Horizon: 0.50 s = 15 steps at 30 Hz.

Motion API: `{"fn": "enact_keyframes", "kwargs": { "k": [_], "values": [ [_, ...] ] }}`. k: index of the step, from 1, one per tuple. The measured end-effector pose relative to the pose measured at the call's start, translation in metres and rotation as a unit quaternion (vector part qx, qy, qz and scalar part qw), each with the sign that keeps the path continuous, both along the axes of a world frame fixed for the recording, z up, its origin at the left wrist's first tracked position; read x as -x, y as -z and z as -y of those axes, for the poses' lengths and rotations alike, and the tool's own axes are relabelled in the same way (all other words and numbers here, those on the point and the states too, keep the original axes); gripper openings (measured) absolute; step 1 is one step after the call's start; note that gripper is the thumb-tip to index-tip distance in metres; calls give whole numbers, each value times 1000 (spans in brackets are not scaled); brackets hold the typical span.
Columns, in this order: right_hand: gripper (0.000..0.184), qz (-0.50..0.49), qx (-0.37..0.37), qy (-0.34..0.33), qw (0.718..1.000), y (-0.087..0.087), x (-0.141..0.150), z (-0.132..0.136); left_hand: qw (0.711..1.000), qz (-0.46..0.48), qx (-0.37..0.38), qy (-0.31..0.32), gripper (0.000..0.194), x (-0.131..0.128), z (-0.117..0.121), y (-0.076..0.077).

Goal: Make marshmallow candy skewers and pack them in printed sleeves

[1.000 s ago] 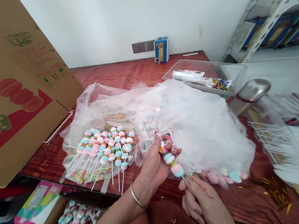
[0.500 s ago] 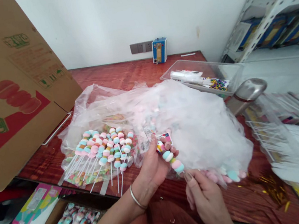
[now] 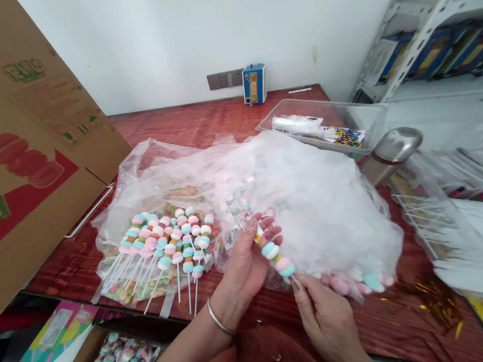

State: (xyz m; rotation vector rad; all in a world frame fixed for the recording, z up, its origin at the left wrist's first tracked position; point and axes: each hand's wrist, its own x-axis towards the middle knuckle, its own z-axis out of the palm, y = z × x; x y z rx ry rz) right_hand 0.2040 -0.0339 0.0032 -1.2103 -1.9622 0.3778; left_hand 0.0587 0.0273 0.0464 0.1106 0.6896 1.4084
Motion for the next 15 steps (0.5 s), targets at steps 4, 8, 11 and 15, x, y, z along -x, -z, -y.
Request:
{"fn": "enact_keyframes", "kwargs": {
  "k": [4,8,11,15],
  "values": [
    [24,10,-22,4,1000,-4,-1,-3,998,56,-11,1,15,8,-5,0],
    [15,130,-183,50,973,-4,-2,-7,999,30,5,-25,12,4,-5,2],
    [15,127,-170,41,976,-2,-2,-6,999,17,13,-25,20,-1,-5,4],
    [27,-136,171,-22,976,-6,3,0,1000,26,-15,-4,23,-4,-4,7]
  ]
}}
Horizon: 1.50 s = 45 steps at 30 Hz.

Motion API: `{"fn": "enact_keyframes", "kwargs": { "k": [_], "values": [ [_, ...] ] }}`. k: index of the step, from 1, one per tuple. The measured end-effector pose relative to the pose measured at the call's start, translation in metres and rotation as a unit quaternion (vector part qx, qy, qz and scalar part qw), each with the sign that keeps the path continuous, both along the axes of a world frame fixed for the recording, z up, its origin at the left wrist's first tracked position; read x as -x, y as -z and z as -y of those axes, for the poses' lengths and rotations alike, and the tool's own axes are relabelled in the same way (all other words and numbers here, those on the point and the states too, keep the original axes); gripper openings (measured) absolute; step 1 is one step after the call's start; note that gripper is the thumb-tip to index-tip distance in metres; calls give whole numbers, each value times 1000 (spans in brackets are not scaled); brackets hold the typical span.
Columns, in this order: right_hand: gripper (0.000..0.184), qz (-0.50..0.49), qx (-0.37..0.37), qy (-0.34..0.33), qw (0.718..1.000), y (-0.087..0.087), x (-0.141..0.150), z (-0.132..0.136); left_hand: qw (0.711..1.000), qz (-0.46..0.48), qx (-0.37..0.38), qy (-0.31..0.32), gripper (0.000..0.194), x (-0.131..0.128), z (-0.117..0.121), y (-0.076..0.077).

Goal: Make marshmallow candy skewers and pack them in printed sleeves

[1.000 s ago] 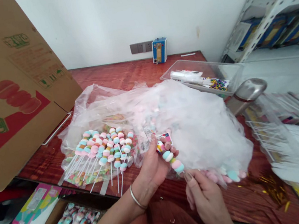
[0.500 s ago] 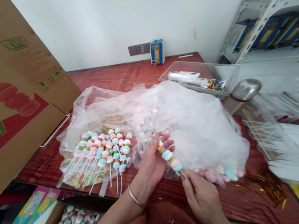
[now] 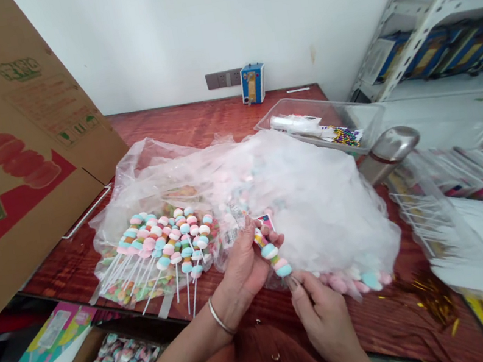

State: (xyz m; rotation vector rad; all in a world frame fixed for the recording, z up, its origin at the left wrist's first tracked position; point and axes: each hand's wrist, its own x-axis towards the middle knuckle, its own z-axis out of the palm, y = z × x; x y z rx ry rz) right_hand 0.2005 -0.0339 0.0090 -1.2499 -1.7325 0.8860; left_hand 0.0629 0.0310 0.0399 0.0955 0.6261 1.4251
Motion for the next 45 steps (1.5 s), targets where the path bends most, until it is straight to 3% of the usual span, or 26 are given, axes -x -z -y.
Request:
{"fn": "enact_keyframes", "kwargs": {
  "k": [2,4,6,8,10,12,13,15,17,19,21,24,25,26,27,28,30,31,32,34,36,38,40,41,43,45],
  "values": [
    [31,-169,225,-45,958,-5,4,2,1000,10,-12,12,24,-1,1,1],
    [31,-306,355,-65,881,-9,6,3,999,21,-25,22,27,-1,3,1],
    [30,-385,403,-69,828,-13,8,3,999,28,-37,29,30,-3,5,0],
    [29,-389,404,-67,825,-13,8,2,998,23,-37,34,32,-5,6,-3],
    [29,-298,329,-54,894,-8,8,2,999,8,-25,36,33,-8,8,-5],
    [27,-127,150,-16,980,0,6,2,1000,-11,1,25,34,-11,9,-7],
    [25,-35,39,6,999,4,4,2,1000,-16,17,14,34,-12,9,-7],
    [20,104,-139,37,984,11,1,2,999,-16,45,-4,33,-13,8,-8],
    [21,136,-199,48,969,12,0,1,999,-3,52,-7,32,-12,7,-8],
    [22,55,-104,37,992,8,0,1,1000,9,28,2,30,-9,6,-10],
    [32,-112,115,1,987,1,2,2,1000,16,-6,16,29,-7,7,-11],
    [40,-321,418,-83,845,-8,4,5,998,15,-46,34,30,-6,9,-13],
    [39,-353,457,-101,810,-9,4,6,998,13,-52,38,30,-6,10,-14],
    [37,-363,461,-108,803,-8,4,6,998,11,-55,40,30,-7,10,-14],
    [36,-348,433,-106,825,-7,4,7,998,10,-54,40,30,-7,10,-15],
    [35,-309,375,-91,869,-5,4,7,998,9,-50,37,29,-8,10,-16],
    [33,-160,182,-44,969,0,1,5,999,11,-34,22,29,-10,9,-17],
    [30,-64,61,-15,996,2,-1,4,1000,10,-25,13,29,-10,9,-18],
    [26,32,-58,13,998,4,-3,3,1000,8,-15,3,28,-11,8,-19],
    [20,184,-237,58,952,7,-6,1,1000,3,7,-7,28,-12,6,-20],
    [25,255,-301,75,916,8,-8,0,1000,-1,22,-6,27,-13,4,-21],
    [21,218,-253,71,940,6,-7,0,1000,0,25,2,29,-13,4,-22],
    [23,78,-86,39,993,1,-4,1,1000,4,8,10,31,-12,3,-23],
    [30,-18,34,10,999,-1,-2,2,1000,6,-5,17,32,-11,4,-24],
    [37,-207,270,-55,939,-7,1,4,999,9,-35,38,30,-10,5,-24],
    [36,-331,393,-89,853,-10,3,5,997,4,-50,53,26,-9,6,-23]
  ]
}}
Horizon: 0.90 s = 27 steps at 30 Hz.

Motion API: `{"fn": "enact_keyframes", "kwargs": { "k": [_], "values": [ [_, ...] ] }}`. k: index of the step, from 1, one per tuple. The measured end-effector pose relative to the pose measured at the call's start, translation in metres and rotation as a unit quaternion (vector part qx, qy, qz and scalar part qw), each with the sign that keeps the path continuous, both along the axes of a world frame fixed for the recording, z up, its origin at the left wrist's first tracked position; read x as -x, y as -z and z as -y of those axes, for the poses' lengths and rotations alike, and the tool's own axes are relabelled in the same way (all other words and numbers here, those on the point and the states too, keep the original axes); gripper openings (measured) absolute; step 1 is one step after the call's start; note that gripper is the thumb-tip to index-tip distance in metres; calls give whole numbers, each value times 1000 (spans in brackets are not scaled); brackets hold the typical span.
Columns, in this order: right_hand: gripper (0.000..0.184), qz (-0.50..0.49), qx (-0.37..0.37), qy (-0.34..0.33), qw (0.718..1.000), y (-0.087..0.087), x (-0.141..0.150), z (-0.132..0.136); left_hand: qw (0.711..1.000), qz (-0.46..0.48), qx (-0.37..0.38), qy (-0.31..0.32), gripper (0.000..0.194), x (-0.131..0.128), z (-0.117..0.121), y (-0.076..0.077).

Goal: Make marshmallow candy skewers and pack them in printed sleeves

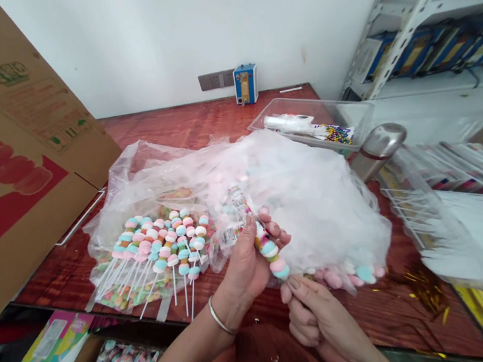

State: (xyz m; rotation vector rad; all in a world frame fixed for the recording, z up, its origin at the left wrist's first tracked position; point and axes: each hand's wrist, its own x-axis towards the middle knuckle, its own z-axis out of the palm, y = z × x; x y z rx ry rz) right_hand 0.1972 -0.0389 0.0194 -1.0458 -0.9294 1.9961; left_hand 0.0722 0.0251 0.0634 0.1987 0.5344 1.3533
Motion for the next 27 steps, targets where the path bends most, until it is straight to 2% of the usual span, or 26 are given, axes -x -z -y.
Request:
{"fn": "enact_keyframes", "kwargs": {
  "k": [1,2,4,5,6,7,8,9,10,11,12,13,14,15,18,19,20,22,24,27],
  "values": [
    [35,-28,19,5,999,-1,0,0,1000,-5,2,-2,24,0,0,1],
    [34,-22,3,20,1000,-1,0,-1,1000,-10,10,-8,22,1,0,2],
    [32,80,-122,60,987,1,-2,-2,999,-14,32,-22,20,2,-2,4],
    [31,162,-220,84,958,3,-3,-4,999,-14,44,-28,21,2,-3,5],
    [27,250,-328,110,904,6,-5,-5,998,-13,55,-33,22,2,-5,6],
    [23,334,-432,134,827,8,-7,-6,997,-13,66,-38,23,3,-6,6],
    [20,406,-518,150,738,10,-9,-7,996,-13,78,-42,24,2,-7,6],
    [19,462,-579,156,653,12,-10,-7,995,-13,91,-47,26,2,-7,6],
    [21,502,-617,153,586,14,-11,-7,993,-13,103,-52,27,1,-7,5],
    [23,529,-637,145,542,15,-11,-7,992,-15,110,-56,29,-1,-7,5],
    [24,542,-643,138,524,15,-11,-7,992,-18,111,-59,29,-3,-5,4],
    [23,540,-639,139,530,15,-10,-7,992,-22,107,-62,30,-5,-4,4],
    [23,524,-626,146,559,14,-9,-7,993,-26,97,-63,30,-8,-1,3],
    [22,497,-600,154,608,12,-7,-7,994,-29,85,-59,30,-11,1,4],
    [26,373,-453,146,796,5,-3,-9,997,-29,63,-31,31,-15,6,7],
    [29,333,-398,134,844,3,-3,-10,997,-31,62,-24,31,-14,6,8],
    [31,300,-350,122,879,3,-3,-11,997,-32,60,-21,32,-11,5,9],
    [33,252,-278,109,921,3,-5,-12,998,-36,40,-31,35,-4,-1,10],
    [34,204,-216,106,949,6,-6,-12,998,-37,11,-44,34,4,-8,10],
    [37,87,-100,105,986,6,-4,-11,998,-31,-15,-45,19,8,-15,7]
  ]
}}
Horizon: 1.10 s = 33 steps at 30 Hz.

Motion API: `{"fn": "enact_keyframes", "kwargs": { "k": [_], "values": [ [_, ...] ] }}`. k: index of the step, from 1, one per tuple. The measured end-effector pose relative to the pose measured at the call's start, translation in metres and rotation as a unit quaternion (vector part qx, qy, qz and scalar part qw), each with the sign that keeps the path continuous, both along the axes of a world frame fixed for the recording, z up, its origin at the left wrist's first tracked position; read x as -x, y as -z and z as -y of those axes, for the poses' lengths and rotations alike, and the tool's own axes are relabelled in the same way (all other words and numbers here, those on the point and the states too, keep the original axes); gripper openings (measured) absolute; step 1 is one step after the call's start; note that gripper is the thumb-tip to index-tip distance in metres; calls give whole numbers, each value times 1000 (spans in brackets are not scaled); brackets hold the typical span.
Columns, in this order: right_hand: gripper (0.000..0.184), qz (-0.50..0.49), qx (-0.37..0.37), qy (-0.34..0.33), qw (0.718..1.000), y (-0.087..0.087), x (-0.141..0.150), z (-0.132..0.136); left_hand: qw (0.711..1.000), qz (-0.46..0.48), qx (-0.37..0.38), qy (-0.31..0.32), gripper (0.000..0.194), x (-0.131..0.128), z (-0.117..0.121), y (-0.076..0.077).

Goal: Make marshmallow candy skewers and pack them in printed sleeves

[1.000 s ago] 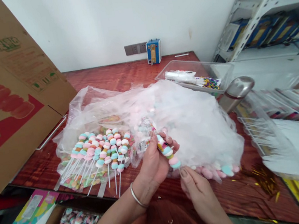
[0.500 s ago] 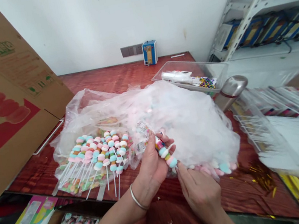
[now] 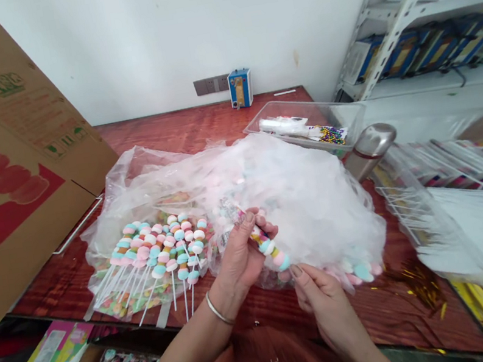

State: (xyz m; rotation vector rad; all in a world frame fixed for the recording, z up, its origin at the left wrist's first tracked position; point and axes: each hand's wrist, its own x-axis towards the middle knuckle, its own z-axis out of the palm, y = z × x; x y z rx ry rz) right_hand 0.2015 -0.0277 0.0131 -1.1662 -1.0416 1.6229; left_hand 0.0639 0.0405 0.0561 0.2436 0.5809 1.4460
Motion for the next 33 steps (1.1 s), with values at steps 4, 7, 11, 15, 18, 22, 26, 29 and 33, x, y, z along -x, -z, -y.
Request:
{"fn": "enact_keyframes", "kwargs": {
  "k": [4,7,11,15,18,22,26,29,33],
  "values": [
    [34,-112,87,-27,990,-3,3,1,1000,26,9,4,14,-2,-2,-1],
    [32,50,-68,18,996,1,-4,0,998,26,59,16,19,-2,-1,-1],
    [22,441,-425,95,785,5,-16,0,994,8,109,29,21,-2,1,-5],
    [17,591,-538,87,594,1,-13,1,990,-12,139,-7,19,-10,5,-6],
    [18,574,-530,84,618,-2,-5,2,990,-5,138,-21,22,-16,8,-3],
    [27,409,-376,44,831,1,-1,3,993,22,116,7,28,-15,10,0],
    [30,353,-264,79,894,4,-4,4,993,34,104,32,35,-11,12,-2],
    [30,363,-280,108,882,3,-4,5,996,24,74,45,37,-14,16,0],
    [34,110,-69,-1,991,-4,0,4,996,10,38,80,37,-18,20,6]
  ]
}}
